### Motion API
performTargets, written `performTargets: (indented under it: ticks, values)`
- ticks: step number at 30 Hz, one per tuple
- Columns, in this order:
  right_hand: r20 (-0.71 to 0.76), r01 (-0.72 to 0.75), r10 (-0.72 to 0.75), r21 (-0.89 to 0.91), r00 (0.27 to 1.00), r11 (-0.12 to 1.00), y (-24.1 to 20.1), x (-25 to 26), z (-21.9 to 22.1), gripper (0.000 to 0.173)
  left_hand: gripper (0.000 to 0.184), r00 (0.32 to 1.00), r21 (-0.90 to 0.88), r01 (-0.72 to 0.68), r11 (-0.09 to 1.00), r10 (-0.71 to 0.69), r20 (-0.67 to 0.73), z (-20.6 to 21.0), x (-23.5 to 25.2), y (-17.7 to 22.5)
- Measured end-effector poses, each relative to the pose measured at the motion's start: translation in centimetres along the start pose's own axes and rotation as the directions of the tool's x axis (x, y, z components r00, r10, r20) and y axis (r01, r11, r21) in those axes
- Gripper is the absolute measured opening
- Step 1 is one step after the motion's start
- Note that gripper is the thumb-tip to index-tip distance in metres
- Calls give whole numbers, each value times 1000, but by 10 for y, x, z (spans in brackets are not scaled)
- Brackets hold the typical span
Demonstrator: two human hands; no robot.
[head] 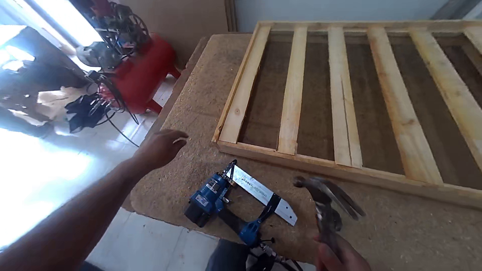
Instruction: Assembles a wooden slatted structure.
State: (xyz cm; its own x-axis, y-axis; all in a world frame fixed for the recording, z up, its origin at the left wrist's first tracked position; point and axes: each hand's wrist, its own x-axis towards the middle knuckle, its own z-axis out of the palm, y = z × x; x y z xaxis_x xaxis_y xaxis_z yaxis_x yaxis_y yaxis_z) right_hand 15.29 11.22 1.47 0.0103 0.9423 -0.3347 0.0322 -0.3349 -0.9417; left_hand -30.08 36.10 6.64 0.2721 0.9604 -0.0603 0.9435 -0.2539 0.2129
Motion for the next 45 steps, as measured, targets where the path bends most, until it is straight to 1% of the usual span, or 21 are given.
performTargets:
  ticks: [2,4,6,8,10,12,14,16,18,19,22,26,28,31,33,36,38,40,42,44,45]
  values:
    - [-5,-33,33,28,999,999,-5,8,38,37,28,997,-7,-78,997,78,23,2,24,0]
    - [-19,-84,85,31,996,996,-9,20,69,40,29,978,17,-190,982,188,96,4,63,4]
    - [-16,-114,115,44,993,992,-17,33,96,43,30,928,40,-335,941,323,184,12,111,6]
    - [-31,-117,118,43,992,992,-20,47,125,48,37,862,66,-456,887,423,279,22,164,8]
    - [-90,-99,101,29,991,995,-18,64,156,52,48,774,108,-585,804,513,370,41,215,11]
    - [-173,-92,98,42,980,995,-17,89,189,53,58,664,136,-704,697,580,472,56,259,19]
    - [-249,-109,122,66,961,992,-12,113,218,53,69,540,145,-801,581,596,594,72,286,28]
    - [-309,-139,160,90,937,986,-8,133,242,51,75,413,103,-874,475,614,673,86,301,36]
    - [-345,-168,197,113,918,979,-7,150,259,48,76,322,78,-915,396,599,733,92,314,45]
    - [-364,-182,212,115,907,977,-7,154,265,48,73,286,76,-933,352,596,751,96,319,50]
    - [-398,-218,237,93,886,971,-8,161,277,48,64,200,81,-972,219,603,772,105,330,58]
    - [-412,-246,256,79,874,966,-7,167,288,50,67,148,73,-986,150,585,797,103,335,60]
    - [-413,-244,257,84,873,966,-5,170,293,52,69,120,51,-990,133,591,798,103,340,60]
    - [-425,-265,268,66,865,962,-2,173,300,57,67,80,39,-996,81,595,800,101,341,63]
    - [-436,-264,256,43,863,964,-3,176,302,57,63,87,56,-996,71,577,812,103,337,66]
    - [-443,-256,231,2,866,967,-6,179,305,58,62,123,102,-992,69,522,844,103,330,71]
    - [-442,-267,229,-27,868,963,-10,182,307,61,61,125,116,-992,49,489,863,100,327,73]
    - [-444,-270,210,-76,871,960,-11,184,309,62,65,80,103,-995,-17,512,855,111,337,67]
    - [-446,-262,182,-123,876,957,-12,186,311,61,66,32,98,-991,-87,558,829,133,354,54]
    - [-443,-261,172,-149,880,954,-14,188,313,58,64,19,86,-993,-85,594,805,140,358,50]
    - [-439,-266,176,-153,881,952,-15,189,315,58,62,17,85,-993,-83,605,796,137,356,51]
